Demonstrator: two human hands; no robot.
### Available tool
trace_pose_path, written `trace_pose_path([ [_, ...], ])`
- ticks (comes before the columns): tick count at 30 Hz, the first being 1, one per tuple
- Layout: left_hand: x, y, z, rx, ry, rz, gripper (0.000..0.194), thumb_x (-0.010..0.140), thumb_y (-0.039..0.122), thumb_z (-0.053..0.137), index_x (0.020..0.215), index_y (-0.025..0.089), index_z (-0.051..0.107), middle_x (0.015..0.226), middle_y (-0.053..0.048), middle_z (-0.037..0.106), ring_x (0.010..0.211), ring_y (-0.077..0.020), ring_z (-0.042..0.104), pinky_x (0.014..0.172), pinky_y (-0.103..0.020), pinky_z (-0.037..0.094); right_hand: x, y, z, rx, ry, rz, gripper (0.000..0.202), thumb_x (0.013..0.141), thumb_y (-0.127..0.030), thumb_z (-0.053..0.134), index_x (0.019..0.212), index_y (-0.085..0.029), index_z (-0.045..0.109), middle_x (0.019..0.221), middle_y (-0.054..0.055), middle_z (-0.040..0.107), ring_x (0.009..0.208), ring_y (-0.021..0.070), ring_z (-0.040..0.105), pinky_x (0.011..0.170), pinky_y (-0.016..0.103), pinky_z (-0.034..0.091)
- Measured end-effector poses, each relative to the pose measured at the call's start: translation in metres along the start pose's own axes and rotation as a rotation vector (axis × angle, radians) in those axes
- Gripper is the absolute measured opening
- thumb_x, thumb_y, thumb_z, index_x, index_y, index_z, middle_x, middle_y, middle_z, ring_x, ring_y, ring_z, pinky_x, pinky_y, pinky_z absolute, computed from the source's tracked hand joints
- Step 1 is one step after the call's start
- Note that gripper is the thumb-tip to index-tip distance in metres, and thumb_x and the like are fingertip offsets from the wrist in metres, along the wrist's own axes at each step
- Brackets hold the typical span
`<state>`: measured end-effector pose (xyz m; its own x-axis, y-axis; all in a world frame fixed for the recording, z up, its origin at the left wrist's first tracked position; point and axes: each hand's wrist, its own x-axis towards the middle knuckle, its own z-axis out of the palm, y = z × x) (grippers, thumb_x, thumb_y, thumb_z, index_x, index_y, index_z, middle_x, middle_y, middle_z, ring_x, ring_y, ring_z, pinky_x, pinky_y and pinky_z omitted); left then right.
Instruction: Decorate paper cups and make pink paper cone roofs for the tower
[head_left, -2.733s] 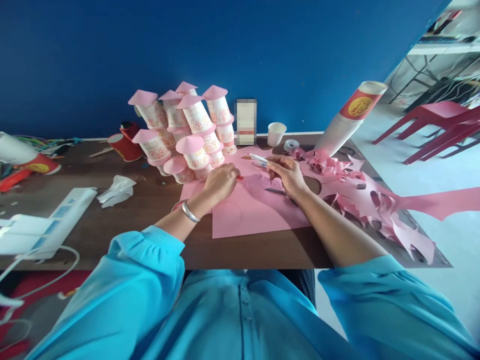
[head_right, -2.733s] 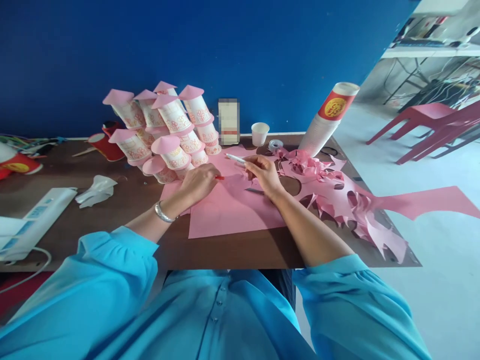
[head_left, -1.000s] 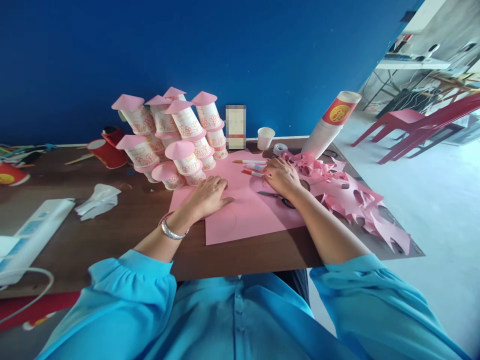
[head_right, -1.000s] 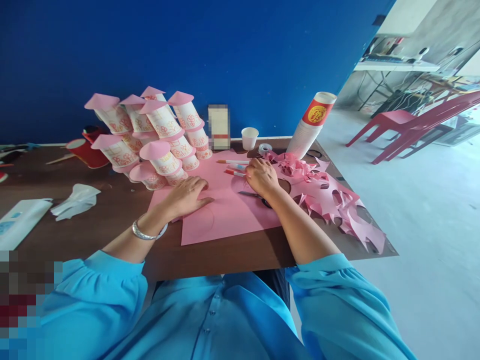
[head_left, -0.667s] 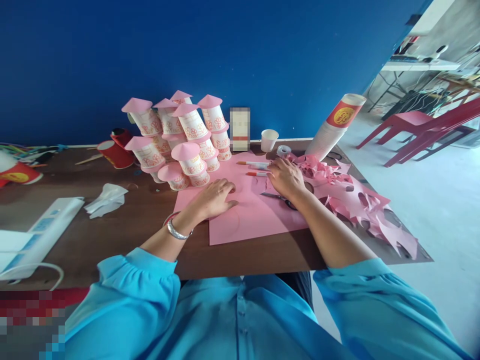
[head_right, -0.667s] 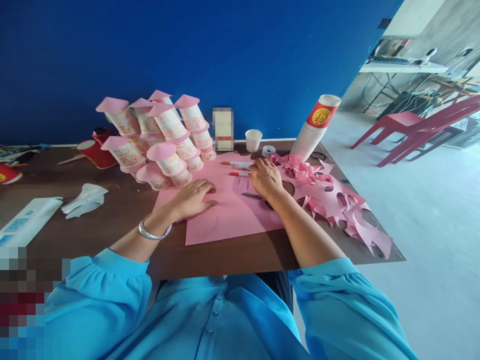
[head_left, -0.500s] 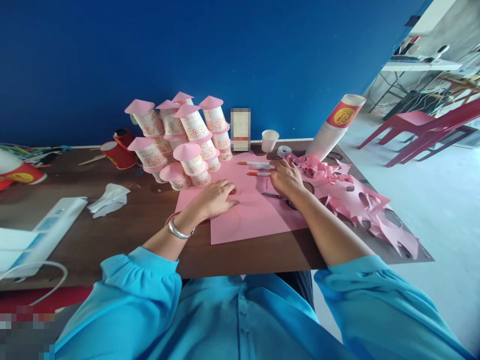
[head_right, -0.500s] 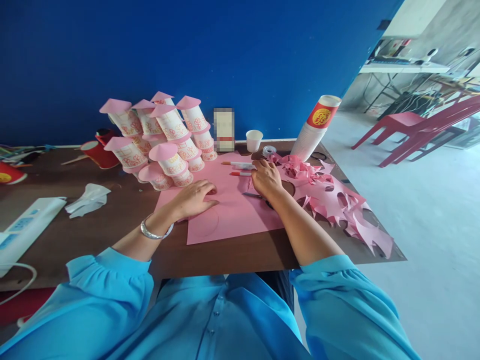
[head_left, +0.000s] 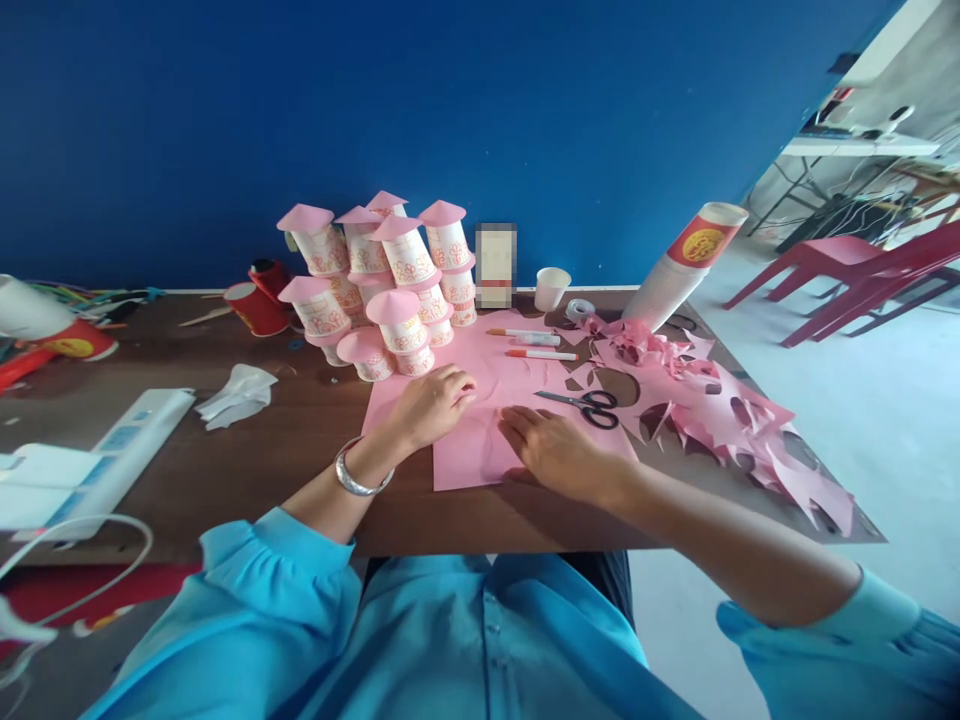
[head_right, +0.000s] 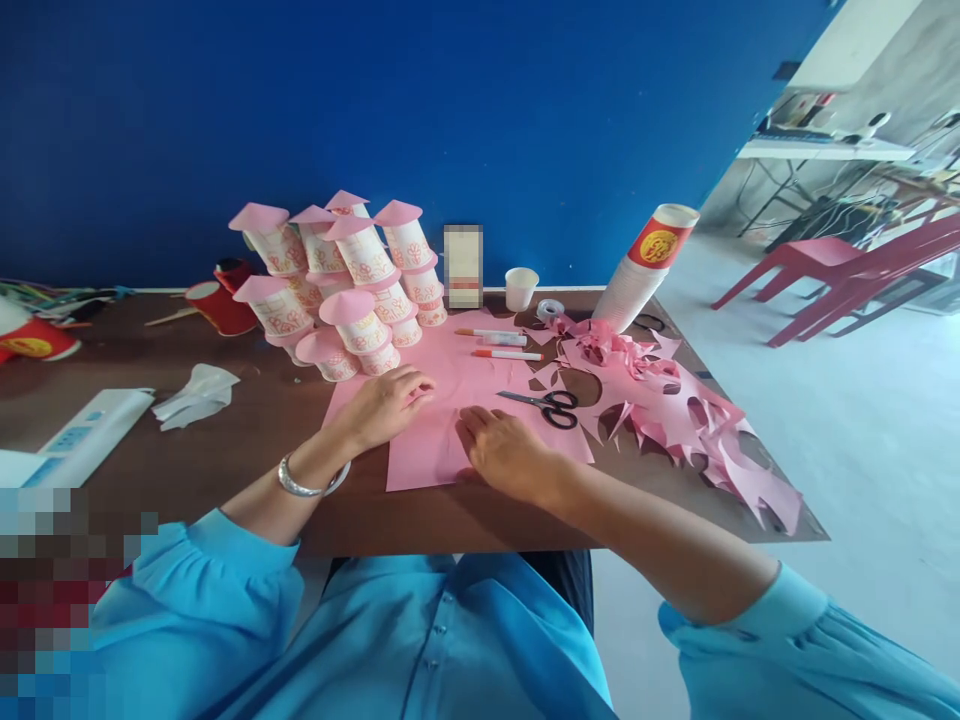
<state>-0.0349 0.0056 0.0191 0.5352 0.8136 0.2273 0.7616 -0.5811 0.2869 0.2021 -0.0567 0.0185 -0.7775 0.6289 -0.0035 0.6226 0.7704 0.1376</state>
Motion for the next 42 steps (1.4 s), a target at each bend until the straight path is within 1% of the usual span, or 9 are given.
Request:
trace_pose_path([
  [2, -0.002, -0.001, 0.003, -0.018, 0.013, 0.001, 0.016, 0.101, 0.021, 0.057, 0.1, 0.022, 0.073, 0.102, -0.008, 0.074, 0.092, -0.0218, 0.071, 0.076, -0.032, 0.055, -0.007, -0.008, 0.002, -0.058, -0.013, 0.006, 0.057, 0.101, -0.044, 0.067, 0.139, -0.002, 0.064, 0.143, 0.03, 0.066, 0.129, 0.0357, 0.067, 0.098, 0.043, 0.061],
  [5, -0.002, -0.002, 0.008, -0.039, -0.01, -0.023, 0.011, 0.098, 0.022, 0.062, 0.1, 0.023, 0.073, 0.102, -0.006, 0.074, 0.088, -0.0208, 0.071, 0.071, -0.031, 0.053, -0.014, -0.018, 0.002, -0.145, -0.05, -0.002, 0.041, 0.102, -0.021, 0.056, 0.137, -0.002, 0.065, 0.139, 0.028, 0.069, 0.116, 0.0329, 0.072, 0.082, 0.039, 0.063],
  [9, -0.002, 0.0, 0.011, -0.054, -0.035, -0.046, 0.01, 0.097, 0.023, 0.064, 0.101, 0.023, 0.073, 0.102, -0.005, 0.074, 0.085, -0.0207, 0.071, 0.069, -0.031, 0.052, -0.019, -0.034, -0.001, -0.263, -0.021, -0.029, 0.046, 0.094, 0.0, 0.046, 0.135, 0.0, 0.068, 0.132, 0.028, 0.073, 0.109, 0.0323, 0.074, 0.071, 0.036, 0.06],
  [16, -0.002, 0.003, 0.009, -0.107, 0.042, -0.026, 0.013, 0.1, 0.021, 0.06, 0.102, 0.022, 0.072, 0.103, -0.006, 0.074, 0.088, -0.0194, 0.071, 0.072, -0.03, 0.054, -0.026, -0.05, 0.007, -0.304, 0.051, 0.104, 0.057, 0.097, -0.001, 0.04, 0.149, -0.01, 0.06, 0.137, 0.02, 0.074, 0.114, 0.0305, 0.073, 0.077, 0.038, 0.061],
  [21, -0.002, 0.004, 0.01, -0.133, 0.028, -0.022, 0.012, 0.1, 0.023, 0.06, 0.101, 0.022, 0.072, 0.103, -0.006, 0.074, 0.089, -0.0197, 0.072, 0.074, -0.03, 0.054, -0.029, -0.044, 0.007, -0.242, -0.018, 0.082, 0.05, 0.095, 0.0, 0.043, 0.14, 0.001, 0.065, 0.128, 0.028, 0.075, 0.108, 0.0328, 0.074, 0.07, 0.038, 0.059],
  [26, -0.002, 0.003, 0.01, -0.147, 0.024, -0.024, 0.01, 0.099, 0.023, 0.061, 0.1, 0.021, 0.071, 0.102, -0.006, 0.074, 0.088, -0.0192, 0.071, 0.074, -0.03, 0.053, -0.033, -0.045, -0.001, -0.23, 0.015, 0.063, 0.046, 0.096, -0.002, 0.046, 0.138, -0.002, 0.065, 0.126, 0.025, 0.075, 0.099, 0.0278, 0.074, 0.071, 0.036, 0.058],
  [31, -0.002, 0.003, 0.011, -0.148, 0.03, -0.04, 0.008, 0.098, 0.021, 0.064, 0.1, 0.021, 0.071, 0.101, -0.005, 0.074, 0.085, -0.0181, 0.07, 0.073, -0.03, 0.053, -0.024, -0.053, 0.003, -0.324, 0.054, 0.07, 0.038, 0.094, 0.001, 0.05, 0.127, 0.006, 0.068, 0.104, 0.026, 0.079, 0.082, 0.0269, 0.074, 0.063, 0.035, 0.055],
  [37, -0.001, 0.001, 0.012, -0.138, 0.06, -0.017, 0.008, 0.098, 0.02, 0.063, 0.101, 0.02, 0.071, 0.102, -0.005, 0.074, 0.087, -0.0182, 0.07, 0.076, -0.03, 0.054, -0.022, -0.056, 0.006, -0.37, 0.145, 0.114, 0.033, 0.095, 0.002, 0.048, 0.118, 0.001, 0.071, 0.088, 0.019, 0.077, 0.071, 0.0247, 0.07, 0.061, 0.035, 0.048],
  [42, -0.002, 0.002, 0.011, -0.136, 0.044, -0.02, 0.009, 0.098, 0.019, 0.064, 0.102, 0.021, 0.071, 0.101, -0.005, 0.074, 0.085, -0.0175, 0.07, 0.076, -0.03, 0.055, -0.022, -0.058, 0.007, -0.325, 0.195, 0.105, 0.022, 0.091, 0.002, 0.052, 0.087, -0.01, 0.07, 0.073, 0.011, 0.07, 0.065, 0.0223, 0.064, 0.059, 0.034, 0.038],
])
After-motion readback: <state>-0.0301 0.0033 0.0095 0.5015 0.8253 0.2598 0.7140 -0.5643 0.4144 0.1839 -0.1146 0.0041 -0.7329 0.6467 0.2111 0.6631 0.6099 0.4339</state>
